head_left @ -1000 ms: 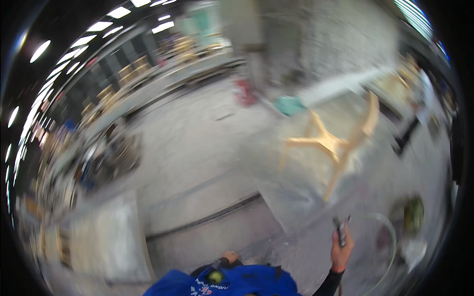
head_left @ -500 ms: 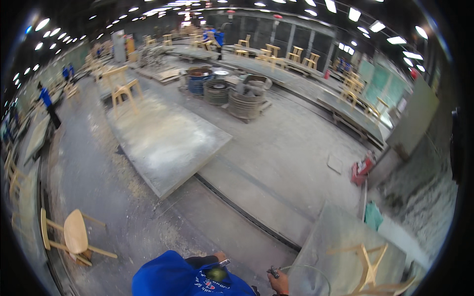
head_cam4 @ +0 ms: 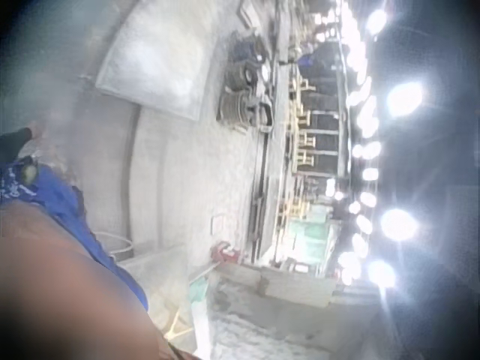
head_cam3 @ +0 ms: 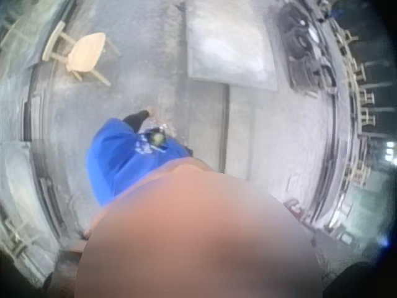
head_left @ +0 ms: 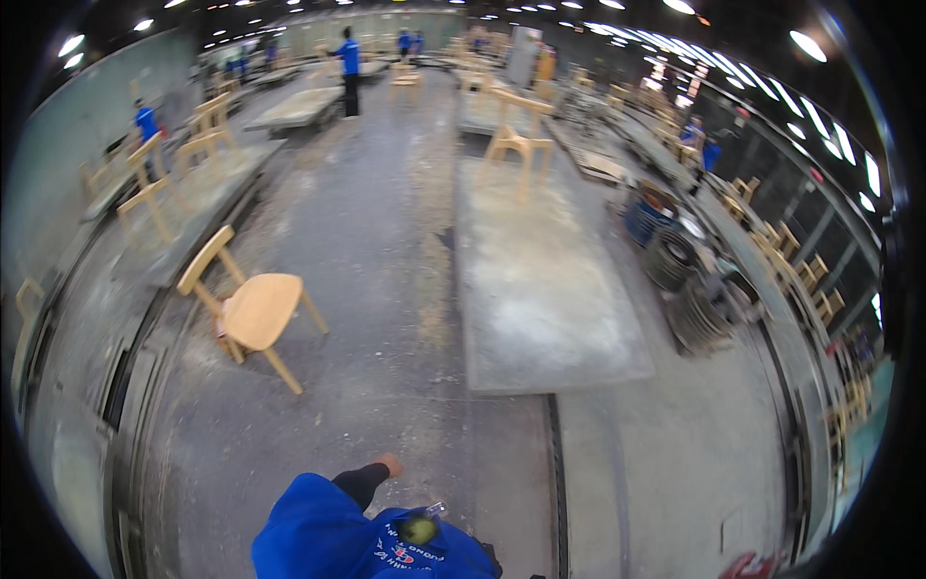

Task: The person sprays a wooden chair frame with a handheld spray gun, rotating the chair to coat all sides. The person then picks up a second chair and repeats the spraying process.

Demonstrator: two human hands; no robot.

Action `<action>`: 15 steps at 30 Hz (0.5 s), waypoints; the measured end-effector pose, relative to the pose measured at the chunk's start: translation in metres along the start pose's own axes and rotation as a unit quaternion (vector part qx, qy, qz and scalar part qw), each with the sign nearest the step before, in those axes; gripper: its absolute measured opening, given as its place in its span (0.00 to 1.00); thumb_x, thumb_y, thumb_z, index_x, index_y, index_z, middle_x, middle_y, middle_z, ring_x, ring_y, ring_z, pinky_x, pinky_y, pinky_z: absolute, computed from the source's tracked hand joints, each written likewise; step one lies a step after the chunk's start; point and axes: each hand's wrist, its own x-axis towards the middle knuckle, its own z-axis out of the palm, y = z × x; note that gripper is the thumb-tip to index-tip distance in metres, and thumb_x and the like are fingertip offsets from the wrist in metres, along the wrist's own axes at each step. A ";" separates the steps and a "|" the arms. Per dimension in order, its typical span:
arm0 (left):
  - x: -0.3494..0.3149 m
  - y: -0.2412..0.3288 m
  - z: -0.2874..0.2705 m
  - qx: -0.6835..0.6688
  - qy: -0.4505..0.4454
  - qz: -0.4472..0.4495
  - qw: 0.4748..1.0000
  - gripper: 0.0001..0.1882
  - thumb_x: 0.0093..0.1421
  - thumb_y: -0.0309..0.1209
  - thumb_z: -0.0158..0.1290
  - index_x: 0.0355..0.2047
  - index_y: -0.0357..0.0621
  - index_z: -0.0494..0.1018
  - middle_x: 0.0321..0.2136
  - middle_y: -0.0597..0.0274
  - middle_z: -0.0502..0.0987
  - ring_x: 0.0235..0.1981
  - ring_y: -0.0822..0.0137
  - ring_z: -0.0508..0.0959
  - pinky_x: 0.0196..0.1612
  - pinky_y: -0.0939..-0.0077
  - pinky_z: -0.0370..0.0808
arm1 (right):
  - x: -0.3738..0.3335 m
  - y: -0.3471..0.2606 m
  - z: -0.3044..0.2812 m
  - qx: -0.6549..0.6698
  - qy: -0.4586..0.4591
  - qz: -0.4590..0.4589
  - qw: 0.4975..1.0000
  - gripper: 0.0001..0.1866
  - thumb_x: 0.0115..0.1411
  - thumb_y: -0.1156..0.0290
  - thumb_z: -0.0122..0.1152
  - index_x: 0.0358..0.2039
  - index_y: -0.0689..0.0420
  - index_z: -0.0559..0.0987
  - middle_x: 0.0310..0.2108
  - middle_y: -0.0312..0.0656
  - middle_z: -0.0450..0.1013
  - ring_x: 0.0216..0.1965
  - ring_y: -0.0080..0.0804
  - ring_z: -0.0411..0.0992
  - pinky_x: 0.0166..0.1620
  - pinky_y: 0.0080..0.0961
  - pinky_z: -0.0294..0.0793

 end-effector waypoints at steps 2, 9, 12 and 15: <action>-0.006 -0.040 -0.020 0.001 0.033 -0.010 0.999 0.27 0.61 0.50 0.49 0.44 0.41 0.84 0.45 0.40 0.83 0.50 0.41 0.82 0.55 0.50 0.78 | 0.023 -0.026 -0.002 -0.038 -0.024 -0.011 0.999 0.26 0.65 0.51 0.59 0.59 0.53 0.77 0.58 0.53 0.73 0.62 0.48 0.70 0.63 0.42 0.68; -0.069 -0.117 0.013 -0.022 -0.025 -0.128 0.991 0.24 0.60 0.46 0.50 0.42 0.41 0.85 0.44 0.43 0.84 0.48 0.44 0.84 0.54 0.52 0.79 | 0.089 -0.103 -0.022 -0.143 -0.090 -0.036 0.985 0.25 0.64 0.52 0.60 0.55 0.54 0.79 0.55 0.53 0.75 0.59 0.48 0.72 0.61 0.41 0.70; -0.092 -0.118 0.038 -0.133 -0.081 -0.247 0.957 0.24 0.60 0.44 0.53 0.46 0.38 0.83 0.48 0.42 0.83 0.52 0.46 0.83 0.56 0.55 0.79 | 0.116 -0.133 -0.027 -0.176 -0.108 -0.042 0.978 0.25 0.63 0.52 0.61 0.54 0.55 0.79 0.54 0.53 0.75 0.58 0.48 0.72 0.60 0.41 0.71; -0.083 -0.106 0.042 -0.077 -0.072 -0.241 0.965 0.25 0.58 0.48 0.55 0.46 0.40 0.84 0.49 0.41 0.82 0.53 0.47 0.82 0.55 0.55 0.79 | 0.145 -0.167 -0.034 -0.199 -0.123 -0.040 0.972 0.24 0.63 0.52 0.61 0.52 0.55 0.80 0.52 0.53 0.76 0.57 0.48 0.73 0.59 0.41 0.72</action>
